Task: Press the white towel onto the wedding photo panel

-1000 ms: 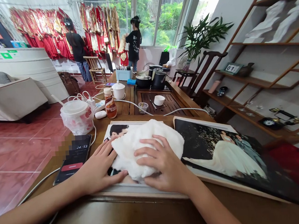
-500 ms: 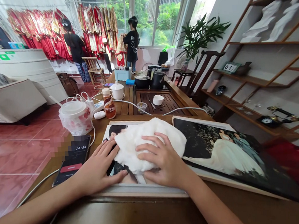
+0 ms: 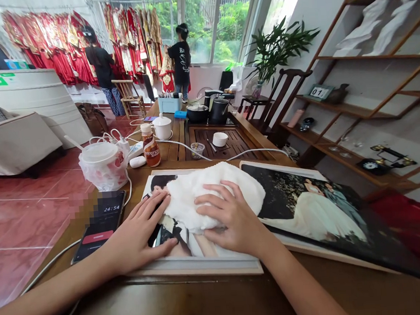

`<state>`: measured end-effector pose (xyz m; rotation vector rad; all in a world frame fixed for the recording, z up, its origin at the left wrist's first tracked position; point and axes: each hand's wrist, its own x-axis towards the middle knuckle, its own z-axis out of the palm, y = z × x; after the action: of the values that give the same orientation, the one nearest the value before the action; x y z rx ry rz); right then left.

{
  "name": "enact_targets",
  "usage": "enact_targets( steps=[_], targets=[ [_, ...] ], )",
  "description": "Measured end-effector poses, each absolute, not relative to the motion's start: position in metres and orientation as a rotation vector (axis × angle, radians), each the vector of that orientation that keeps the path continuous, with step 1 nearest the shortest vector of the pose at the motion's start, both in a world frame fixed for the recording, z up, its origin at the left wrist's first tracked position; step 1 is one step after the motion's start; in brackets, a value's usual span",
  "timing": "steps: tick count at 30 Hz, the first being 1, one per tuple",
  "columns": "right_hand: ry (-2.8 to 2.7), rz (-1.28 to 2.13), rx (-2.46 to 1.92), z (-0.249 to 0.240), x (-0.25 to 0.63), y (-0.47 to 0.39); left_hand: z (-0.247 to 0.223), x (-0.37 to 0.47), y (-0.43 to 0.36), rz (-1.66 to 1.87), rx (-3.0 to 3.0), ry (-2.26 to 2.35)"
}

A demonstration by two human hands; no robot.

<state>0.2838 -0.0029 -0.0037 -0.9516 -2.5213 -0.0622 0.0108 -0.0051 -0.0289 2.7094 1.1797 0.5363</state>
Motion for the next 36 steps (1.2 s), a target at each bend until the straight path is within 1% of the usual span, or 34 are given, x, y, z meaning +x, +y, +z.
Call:
enact_targets(
  steps=[5,7,14,22,29,36],
  targets=[
    [-2.59,0.04,-0.779,-0.001,0.267,-0.016,-0.026,0.01,-0.005,0.533,2.745,1.138],
    [-2.6,0.029,-0.75,-0.001,0.267,-0.016,-0.026,0.011,-0.005,0.511,2.754,1.143],
    [-2.538,-0.123,-0.933,-0.002,0.284,-0.005,-0.03,0.013,-0.005,0.514,2.741,1.197],
    [-2.596,0.004,-0.76,-0.001,0.267,-0.018,-0.025,0.012,-0.004,0.529,2.754,1.148],
    [-2.541,-0.105,-0.925,-0.003,0.282,-0.006,-0.029,0.013,-0.005,0.506,2.731,1.197],
    [-2.589,-0.03,-0.774,-0.004,0.263,-0.019,-0.024,0.011,-0.006,0.489,2.746,1.173]
  ],
)
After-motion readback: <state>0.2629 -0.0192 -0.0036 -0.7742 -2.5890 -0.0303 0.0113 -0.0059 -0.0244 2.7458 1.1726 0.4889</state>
